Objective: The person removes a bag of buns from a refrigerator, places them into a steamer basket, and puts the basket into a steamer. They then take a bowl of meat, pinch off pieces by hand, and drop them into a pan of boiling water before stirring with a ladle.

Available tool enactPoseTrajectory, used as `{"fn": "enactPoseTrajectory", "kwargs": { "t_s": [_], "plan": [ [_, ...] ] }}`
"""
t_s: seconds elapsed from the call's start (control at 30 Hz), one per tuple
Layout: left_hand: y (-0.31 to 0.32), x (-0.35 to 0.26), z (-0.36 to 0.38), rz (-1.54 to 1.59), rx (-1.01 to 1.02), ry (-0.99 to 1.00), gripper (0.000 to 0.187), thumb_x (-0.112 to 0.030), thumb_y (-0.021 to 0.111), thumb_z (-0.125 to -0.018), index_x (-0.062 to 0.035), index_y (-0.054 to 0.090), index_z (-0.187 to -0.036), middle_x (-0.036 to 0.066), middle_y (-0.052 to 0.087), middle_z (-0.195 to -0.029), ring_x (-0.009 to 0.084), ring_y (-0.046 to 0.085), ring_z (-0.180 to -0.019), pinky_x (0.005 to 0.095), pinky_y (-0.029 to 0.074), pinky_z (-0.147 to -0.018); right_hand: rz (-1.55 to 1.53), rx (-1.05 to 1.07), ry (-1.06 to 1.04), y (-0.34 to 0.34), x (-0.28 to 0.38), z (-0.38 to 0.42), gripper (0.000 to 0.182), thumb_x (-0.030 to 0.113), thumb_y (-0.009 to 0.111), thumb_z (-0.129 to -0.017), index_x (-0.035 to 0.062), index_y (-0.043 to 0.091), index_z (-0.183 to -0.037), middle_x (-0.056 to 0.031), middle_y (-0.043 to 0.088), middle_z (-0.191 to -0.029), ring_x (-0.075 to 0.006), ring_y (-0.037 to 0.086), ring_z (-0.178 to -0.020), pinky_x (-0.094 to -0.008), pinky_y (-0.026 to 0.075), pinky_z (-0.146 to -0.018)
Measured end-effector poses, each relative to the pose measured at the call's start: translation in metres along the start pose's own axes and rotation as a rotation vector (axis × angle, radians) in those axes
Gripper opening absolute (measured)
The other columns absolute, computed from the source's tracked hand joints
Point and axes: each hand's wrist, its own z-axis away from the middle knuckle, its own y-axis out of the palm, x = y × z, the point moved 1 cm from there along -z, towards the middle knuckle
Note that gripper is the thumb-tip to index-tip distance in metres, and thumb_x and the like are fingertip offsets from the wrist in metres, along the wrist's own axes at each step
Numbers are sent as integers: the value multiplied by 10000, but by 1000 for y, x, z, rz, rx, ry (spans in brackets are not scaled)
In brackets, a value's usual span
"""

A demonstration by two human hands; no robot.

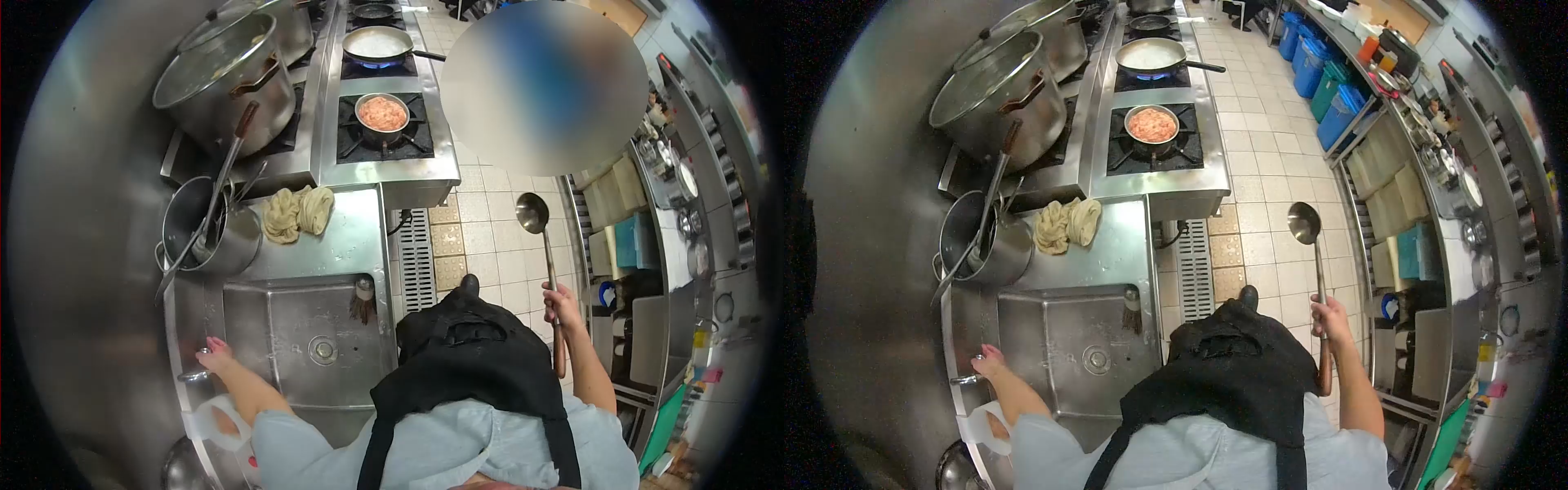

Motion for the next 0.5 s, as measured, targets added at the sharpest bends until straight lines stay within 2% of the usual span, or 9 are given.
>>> {"fn": "enactPoseTrajectory", "kwargs": {
  "t_s": [0.03,0.1,0.13,0.2,0.3,0.37,0.4,0.43,0.5],
  "plan": [
    [-3,-5,-2,-8,1,12,537,-402,536,-954,-42,427,-1338,122,515,-1382,274,504,-1304,506,472,-1025,-73,5,37,-11,-1,-11,243,113,599,-889,70,576,-1127,18,473,-634,-89,415,-400,-256,339,-381],
    [-2,-8,-7,567,-151,-367,495,-366,472,-978,-50,411,-1354,106,455,-1446,259,461,-1337,488,406,-1079,-158,-10,139,-27,8,-29,223,126,598,-898,103,579,-1118,54,461,-622,-61,392,-400,-242,315,-386],
    [2,-16,17,567,-163,-355,495,-366,472,-978,-50,411,-1354,106,455,-1446,259,461,-1337,488,406,-1079,-206,-9,154,-35,9,-40,217,133,600,-904,103,578,-1118,56,459,-619,-60,390,-397,-238,310,-382],
    [20,-37,96,89,-49,-250,428,-343,460,-982,-62,469,-1304,96,544,-1346,251,513,-1278,473,385,-1074,-234,12,184,-52,19,-64,211,141,602,-911,104,577,-1118,58,457,-616,-58,388,-394,-234,305,-378],
    [50,-16,188,-370,-4,-103,368,-327,473,-986,-75,534,-1248,94,602,-1295,249,539,-1250,481,381,-1050,-339,85,173,-67,50,-104,235,158,602,-931,96,564,-1154,57,450,-617,-55,387,-391,-220,295,-370],
    [59,-8,261,-367,34,-114,310,-312,527,-975,-81,580,-1176,78,650,-1201,247,550,-1235,468,392,-1014,-389,146,-16,-79,90,-126,283,154,589,-949,76,537,-1217,55,449,-632,-51,386,-389,-210,286,-365],
    [69,-11,308,-412,70,-159,344,-322,546,-974,-85,568,-1223,76,643,-1219,241,555,-1224,463,390,-1012,-394,184,-102,-87,112,-135,398,145,581,-958,49,479,-1330,39,451,-649,-58,415,-400,-212,316,-366],
    [82,-13,356,-451,105,-204,384,-332,564,-973,-88,557,-1269,74,636,-1237,235,561,-1212,458,389,-1010,-380,203,-100,-99,133,-143,398,145,581,-958,49,479,-1330,39,451,-649,-58,415,-400,-212,316,-366],
    [120,-24,451,-594,171,-243,436,-336,588,-967,-91,533,-1324,68,633,-1247,222,567,-1203,432,392,-1006,-305,278,-345,-117,168,-158,501,168,596,-961,34,418,-1409,20,456,-658,-68,452,-422,-220,353,-373]
  ]
}}
